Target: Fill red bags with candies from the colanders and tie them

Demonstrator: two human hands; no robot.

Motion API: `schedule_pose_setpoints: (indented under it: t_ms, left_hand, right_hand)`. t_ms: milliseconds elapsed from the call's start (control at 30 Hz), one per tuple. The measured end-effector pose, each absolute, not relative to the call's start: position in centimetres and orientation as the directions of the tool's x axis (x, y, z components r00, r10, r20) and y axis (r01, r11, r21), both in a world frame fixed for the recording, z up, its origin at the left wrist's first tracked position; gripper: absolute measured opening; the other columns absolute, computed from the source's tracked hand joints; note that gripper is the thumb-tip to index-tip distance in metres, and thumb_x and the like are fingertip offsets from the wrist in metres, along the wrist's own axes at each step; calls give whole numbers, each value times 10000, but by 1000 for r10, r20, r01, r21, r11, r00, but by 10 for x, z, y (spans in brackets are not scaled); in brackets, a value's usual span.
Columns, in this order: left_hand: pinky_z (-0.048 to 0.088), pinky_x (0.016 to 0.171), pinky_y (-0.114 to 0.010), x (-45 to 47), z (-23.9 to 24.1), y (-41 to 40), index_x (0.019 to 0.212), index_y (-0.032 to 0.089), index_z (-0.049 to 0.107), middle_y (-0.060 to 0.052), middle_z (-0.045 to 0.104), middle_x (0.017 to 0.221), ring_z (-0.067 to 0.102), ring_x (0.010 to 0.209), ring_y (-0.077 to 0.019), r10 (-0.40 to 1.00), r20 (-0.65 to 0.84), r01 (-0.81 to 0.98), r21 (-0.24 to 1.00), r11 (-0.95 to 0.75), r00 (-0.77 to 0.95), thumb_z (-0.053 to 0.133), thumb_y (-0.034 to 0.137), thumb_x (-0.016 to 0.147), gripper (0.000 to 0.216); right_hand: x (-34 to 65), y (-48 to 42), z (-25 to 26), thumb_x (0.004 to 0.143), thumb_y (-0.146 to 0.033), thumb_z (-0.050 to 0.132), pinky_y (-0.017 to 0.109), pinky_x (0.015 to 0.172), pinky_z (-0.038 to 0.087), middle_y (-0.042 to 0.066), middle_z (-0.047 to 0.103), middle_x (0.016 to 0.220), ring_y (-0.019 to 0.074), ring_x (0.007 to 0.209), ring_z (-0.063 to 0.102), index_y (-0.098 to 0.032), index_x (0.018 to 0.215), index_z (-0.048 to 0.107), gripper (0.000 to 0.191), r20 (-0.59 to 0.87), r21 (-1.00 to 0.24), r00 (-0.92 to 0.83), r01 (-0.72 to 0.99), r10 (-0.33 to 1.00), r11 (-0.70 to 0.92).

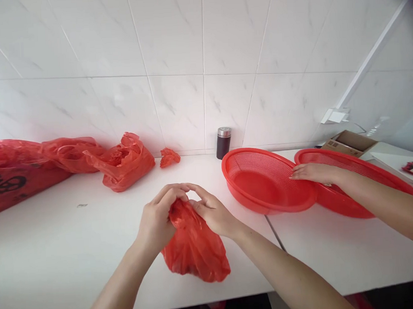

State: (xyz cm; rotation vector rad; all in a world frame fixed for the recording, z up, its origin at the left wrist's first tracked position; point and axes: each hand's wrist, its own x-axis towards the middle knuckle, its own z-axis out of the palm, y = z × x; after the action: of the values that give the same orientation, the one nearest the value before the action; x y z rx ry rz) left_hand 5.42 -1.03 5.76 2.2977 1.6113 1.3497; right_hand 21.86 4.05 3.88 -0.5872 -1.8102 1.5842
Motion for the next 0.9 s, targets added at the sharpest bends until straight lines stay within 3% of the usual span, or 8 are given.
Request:
schedule_pose_setpoints:
  t_ms: [133, 267, 400, 567, 633, 733, 800, 900]
  left_hand:
    - [499, 696, -254, 53, 51, -16, 1047, 232, 612, -62, 636, 1151, 634, 932, -173, 827, 555, 683, 570, -457, 91, 456, 60, 781, 354]
    - [520, 827, -307, 43, 43, -23, 1226, 269, 630, -59, 682, 1188, 651, 1004, -213, 961, 271, 623, 744, -240, 47, 443, 278, 915, 363]
    - [510, 870, -342, 20, 18, -39, 1145, 232, 683, -69, 719, 1125, 661, 971, -241, 979, 133, 563, 826, -24, -153, 405, 517, 925, 455]
    - [517, 748, -323, 9, -20, -60, 995, 227, 714, -42, 742, 973, 640, 740, -207, 967, 25, 563, 816, 127, -255, 402, 557, 912, 462]
    - [511, 734, -316, 18, -29, -58, 1008, 221, 690, -47, 729, 971, 632, 765, -207, 947, 47, 523, 842, 134, -318, 383, 539, 925, 450]
    - [488, 826, -312, 37, -38, -38, 1018, 212, 622, -79, 663, 1124, 600, 1010, -221, 877, 244, 536, 844, 18, -414, 358, 487, 944, 388]
    - [467, 866, -305, 46, -44, -19, 1011, 219, 572, -87, 601, 1224, 550, 1122, -213, 860, 334, 607, 794, -36, -386, 346, 431, 951, 315]
    - [465, 746, -282, 53, -56, 6, 933, 237, 544, -49, 655, 1025, 605, 900, -187, 905, 289, 676, 737, -4, -311, 352, 337, 938, 217]
  right_hand:
    - [221, 37, 37, 960, -366, 447, 224, 534, 378, -37, 531, 714, 89, 570, 452, -232, 1001, 578, 192, 142, -989, -718, -84, 681, 118]
    - [231, 33, 36, 973, -343, 404, 258, 690, 434, -12, 609, 865, 123, 747, 543, -242, 948, 574, 199, 225, -948, -616, 42, 755, 317]
    - [249, 52, 9, 978, -334, 357, 290, 775, 441, 6, 655, 942, 151, 834, 603, -257, 1005, 582, 240, 281, -871, -452, 250, 847, 422]
    - [261, 84, -46, 956, -318, 337, 273, 697, 444, 6, 678, 868, 169, 808, 635, -240, 899, 553, 236, 143, -881, -187, 424, 972, 211]
    - [253, 83, -56, 966, -314, 298, 270, 678, 434, -7, 678, 814, 166, 761, 632, -249, 942, 538, 250, 129, -868, -130, 464, 983, 175]
    - [233, 69, -58, 980, -316, 268, 271, 691, 418, -6, 671, 815, 171, 758, 624, -263, 1049, 530, 276, 214, -798, -75, 561, 974, 219]
    - [220, 60, -58, 987, -319, 260, 263, 682, 403, 7, 667, 845, 172, 767, 617, -262, 1071, 543, 301, 276, -730, -95, 626, 956, 273]
    - [209, 56, -61, 999, -323, 233, 244, 614, 360, 6, 650, 751, 162, 672, 597, -251, 1087, 566, 352, 264, -656, -166, 692, 950, 303]
